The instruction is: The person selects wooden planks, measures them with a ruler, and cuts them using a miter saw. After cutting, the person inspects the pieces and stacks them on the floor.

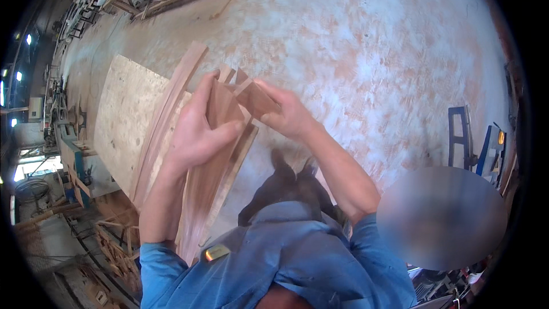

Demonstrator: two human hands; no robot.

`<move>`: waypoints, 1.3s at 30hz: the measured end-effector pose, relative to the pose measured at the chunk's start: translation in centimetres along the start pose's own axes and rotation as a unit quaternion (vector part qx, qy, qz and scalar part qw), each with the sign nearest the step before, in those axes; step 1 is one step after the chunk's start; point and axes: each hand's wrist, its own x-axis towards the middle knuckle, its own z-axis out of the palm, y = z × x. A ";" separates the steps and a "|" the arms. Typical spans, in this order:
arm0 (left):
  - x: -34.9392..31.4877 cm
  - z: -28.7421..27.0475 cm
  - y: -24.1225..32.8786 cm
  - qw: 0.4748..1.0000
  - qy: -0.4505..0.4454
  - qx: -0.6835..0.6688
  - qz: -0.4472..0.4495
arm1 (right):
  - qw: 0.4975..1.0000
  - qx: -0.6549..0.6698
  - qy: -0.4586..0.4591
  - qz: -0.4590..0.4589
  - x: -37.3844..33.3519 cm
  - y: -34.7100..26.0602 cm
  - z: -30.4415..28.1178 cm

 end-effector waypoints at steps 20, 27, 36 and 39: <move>2.5 7.7 5.1 0.993 0.080 0.082 -0.024 | 0.989 0.084 -0.090 -0.087 0.7 4.8 -7.4; 2.5 6.9 5.4 0.983 0.074 0.167 0.022 | 0.985 0.103 -0.091 -0.103 1.2 4.5 -6.6; 2.2 8.6 4.1 0.986 0.105 0.128 -0.030 | 0.978 0.150 -0.096 -0.107 0.7 7.2 -5.1; 2.1 9.4 4.4 0.984 0.118 0.127 -0.033 | 0.974 0.171 -0.085 -0.121 0.1 7.7 -5.0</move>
